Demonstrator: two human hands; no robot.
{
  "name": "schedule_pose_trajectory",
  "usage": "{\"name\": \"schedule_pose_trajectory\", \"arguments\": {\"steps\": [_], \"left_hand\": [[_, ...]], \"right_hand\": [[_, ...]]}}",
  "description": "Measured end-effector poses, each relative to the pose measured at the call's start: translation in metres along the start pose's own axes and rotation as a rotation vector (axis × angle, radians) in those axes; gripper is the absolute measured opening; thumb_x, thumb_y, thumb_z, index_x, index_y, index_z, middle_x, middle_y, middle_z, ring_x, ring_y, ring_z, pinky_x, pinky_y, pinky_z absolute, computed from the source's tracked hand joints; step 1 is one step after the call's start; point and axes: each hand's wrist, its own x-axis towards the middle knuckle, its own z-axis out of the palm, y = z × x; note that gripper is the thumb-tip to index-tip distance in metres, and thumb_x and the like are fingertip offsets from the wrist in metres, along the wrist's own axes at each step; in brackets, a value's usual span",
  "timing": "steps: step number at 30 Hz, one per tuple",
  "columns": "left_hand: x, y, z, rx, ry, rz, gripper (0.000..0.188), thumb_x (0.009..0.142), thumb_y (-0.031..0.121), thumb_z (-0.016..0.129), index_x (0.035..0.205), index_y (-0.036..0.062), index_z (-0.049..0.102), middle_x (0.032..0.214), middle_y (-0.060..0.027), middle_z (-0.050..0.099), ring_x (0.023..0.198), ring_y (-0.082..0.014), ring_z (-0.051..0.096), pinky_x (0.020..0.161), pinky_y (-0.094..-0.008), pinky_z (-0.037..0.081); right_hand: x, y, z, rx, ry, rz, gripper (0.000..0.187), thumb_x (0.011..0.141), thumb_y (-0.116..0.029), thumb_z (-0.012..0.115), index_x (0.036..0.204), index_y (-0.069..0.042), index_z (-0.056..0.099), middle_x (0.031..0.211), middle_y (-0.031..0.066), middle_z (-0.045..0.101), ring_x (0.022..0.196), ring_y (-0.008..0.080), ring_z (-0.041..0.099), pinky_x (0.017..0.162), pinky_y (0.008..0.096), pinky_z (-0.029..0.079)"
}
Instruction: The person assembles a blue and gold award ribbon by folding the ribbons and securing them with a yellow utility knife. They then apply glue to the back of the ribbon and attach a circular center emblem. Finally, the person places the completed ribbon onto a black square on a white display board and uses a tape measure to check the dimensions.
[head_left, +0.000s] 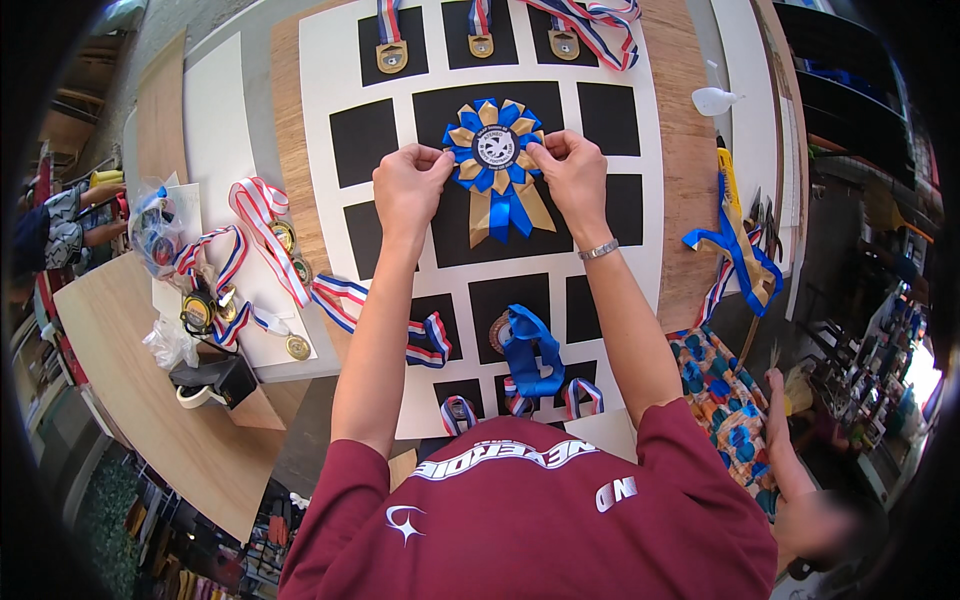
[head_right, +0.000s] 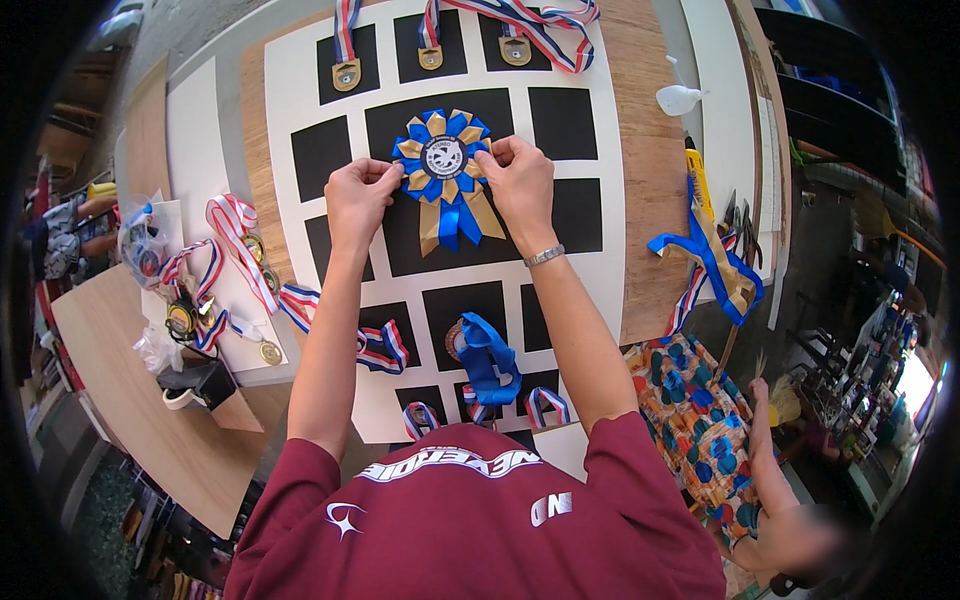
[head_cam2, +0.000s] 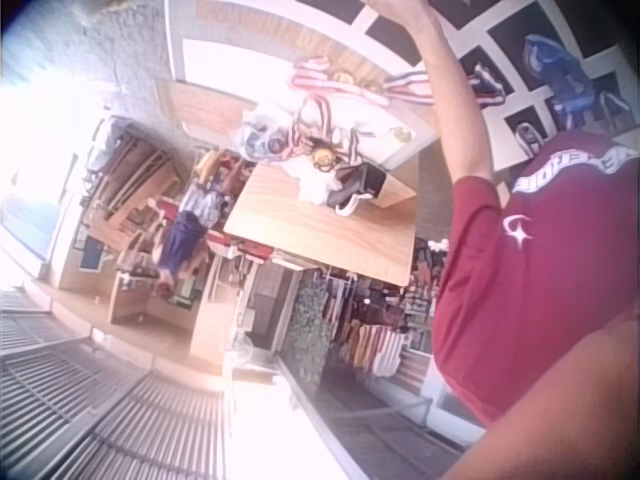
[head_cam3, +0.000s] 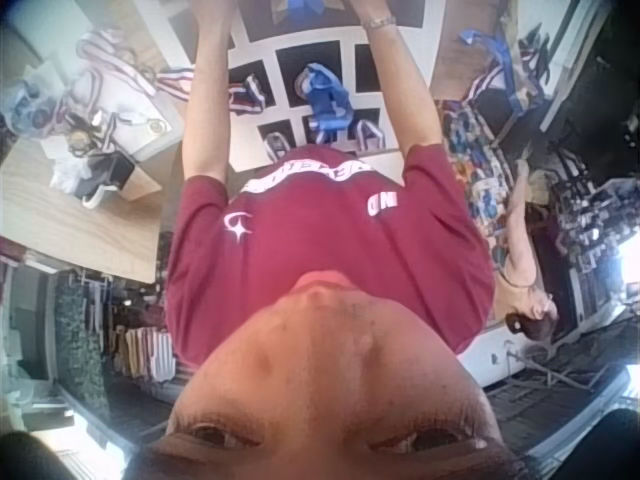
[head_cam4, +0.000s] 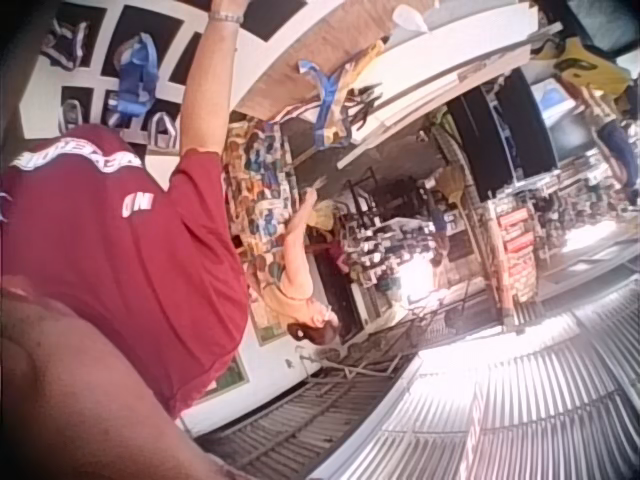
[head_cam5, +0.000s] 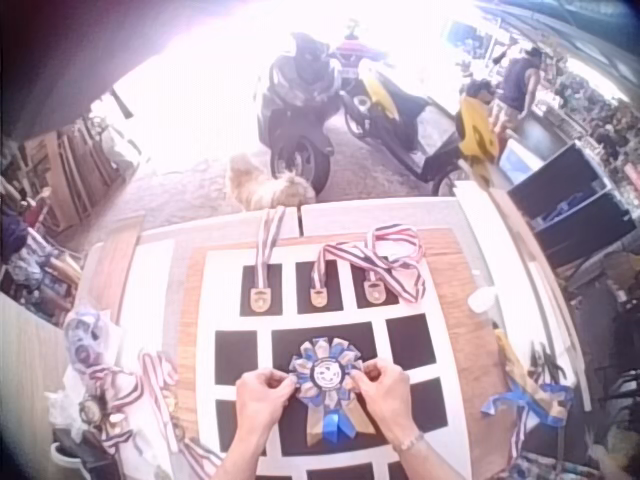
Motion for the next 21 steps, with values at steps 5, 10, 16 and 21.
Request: {"name": "schedule_pose_trajectory", "arguments": {"steps": [5,10,16,21], "left_hand": [[-0.0019,0.0026,-0.0012,0.009,0.008,-0.004,0.024,0.091,0.025,0.083,0.095,0.0017,0.083,0.081,-0.0107,0.081,0.069,-0.0173,0.077,0.070,-0.0306,0.060],[-0.0010,-0.0001,0.0004,0.008,0.023,0.041,0.025,0.093,0.022,0.084,0.094,-0.0024,0.081,0.077,-0.0068,0.077,0.064,-0.0096,0.070,0.060,-0.0241,0.057],[-0.0022,0.0031,0.0000,0.020,0.017,0.012,0.024,0.093,0.023,0.083,0.095,-0.0011,0.082,0.079,-0.0085,0.079,0.067,-0.0124,0.072,0.064,-0.0263,0.058],[-0.0035,0.0067,-0.0023,0.043,0.003,-0.008,0.023,0.094,0.024,0.081,0.097,0.0019,0.083,0.084,-0.0117,0.081,0.073,-0.0175,0.078,0.072,-0.0309,0.062]], "right_hand": [[-0.0007,-0.0022,-0.0003,-0.010,0.005,-0.018,0.024,0.092,-0.018,0.084,0.094,0.005,0.076,0.078,0.0132,0.077,0.069,0.0191,0.074,0.066,0.0316,0.058],[-0.0006,-0.0022,-0.0002,-0.022,0.012,-0.032,0.024,0.091,-0.018,0.084,0.094,0.005,0.076,0.078,0.0133,0.076,0.069,0.0193,0.074,0.066,0.0316,0.057],[-0.0003,-0.0034,-0.0002,-0.005,-0.002,-0.002,0.024,0.091,-0.018,0.084,0.094,0.005,0.076,0.079,0.0131,0.077,0.069,0.0190,0.074,0.066,0.0313,0.058],[0.0002,-0.0018,-0.0001,-0.014,-0.001,-0.011,0.027,0.092,-0.021,0.085,0.095,0.005,0.076,0.079,0.0132,0.076,0.070,0.0184,0.074,0.067,0.0312,0.058]]}}
